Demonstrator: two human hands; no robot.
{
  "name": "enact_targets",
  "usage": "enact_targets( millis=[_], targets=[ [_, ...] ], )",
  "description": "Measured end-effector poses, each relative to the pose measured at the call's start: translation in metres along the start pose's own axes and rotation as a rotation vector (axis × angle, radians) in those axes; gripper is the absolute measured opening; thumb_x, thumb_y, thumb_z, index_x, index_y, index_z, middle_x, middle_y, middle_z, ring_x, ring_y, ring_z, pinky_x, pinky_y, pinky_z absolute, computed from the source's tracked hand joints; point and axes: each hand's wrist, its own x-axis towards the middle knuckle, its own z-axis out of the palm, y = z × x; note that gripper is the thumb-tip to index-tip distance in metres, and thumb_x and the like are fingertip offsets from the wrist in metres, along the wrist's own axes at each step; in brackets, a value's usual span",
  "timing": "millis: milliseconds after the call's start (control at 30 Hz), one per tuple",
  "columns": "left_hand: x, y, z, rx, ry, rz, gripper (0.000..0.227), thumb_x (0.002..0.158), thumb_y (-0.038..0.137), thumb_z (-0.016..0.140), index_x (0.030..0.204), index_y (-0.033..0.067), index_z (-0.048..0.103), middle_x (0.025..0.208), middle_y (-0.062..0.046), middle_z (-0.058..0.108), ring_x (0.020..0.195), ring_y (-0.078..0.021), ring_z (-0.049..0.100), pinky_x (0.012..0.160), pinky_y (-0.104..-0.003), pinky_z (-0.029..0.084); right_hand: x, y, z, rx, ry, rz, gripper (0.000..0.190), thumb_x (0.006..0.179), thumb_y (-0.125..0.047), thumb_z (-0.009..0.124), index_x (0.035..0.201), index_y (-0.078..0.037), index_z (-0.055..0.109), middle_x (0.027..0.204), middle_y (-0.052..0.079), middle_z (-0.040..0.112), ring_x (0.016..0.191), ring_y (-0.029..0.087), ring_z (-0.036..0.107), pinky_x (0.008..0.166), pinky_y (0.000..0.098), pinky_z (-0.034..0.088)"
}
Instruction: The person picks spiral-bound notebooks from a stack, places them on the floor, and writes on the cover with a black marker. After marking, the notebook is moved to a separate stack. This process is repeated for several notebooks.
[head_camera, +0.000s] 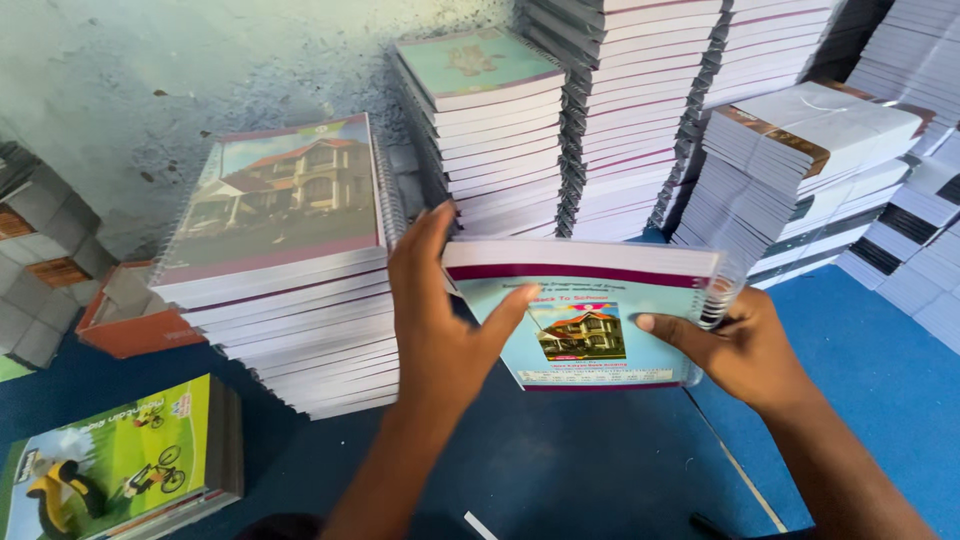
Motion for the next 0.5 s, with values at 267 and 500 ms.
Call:
enact_targets(
  millis=[267,500],
  targets=[
    [-0.099,-0.073,0.067,-0.732,-0.328,-0.688,0.064,0.082,0.006,0.075,0.141,0.0028,0.051,0.130,-0.013,0.064,0.121,-0.0212,0.060,0.104,-0.038,0.048,-0.009,0.064,0.004,0.132,0.051,0.086,0.030,0.084,-0.006,0.077,0.114,-0.004,0.075,0.105,0.011,0.080,0.097,0.019,0.074,0.085,0.0350,0.060],
    [-0.152,-0.108,0.099,-0.556,-0.329,-0.721,0.044,0.089,0.008,0.070,0.130,0.0019,0.058,0.118,-0.012,0.072,0.111,-0.0196,0.068,0.096,-0.035,0.053,-0.006,0.116,0.019,0.226,0.002,0.211,0.037,0.079,-0.008,0.080,0.115,-0.004,0.072,0.107,0.012,0.080,0.101,0.023,0.075,0.088,0.0389,0.062]
  ],
)
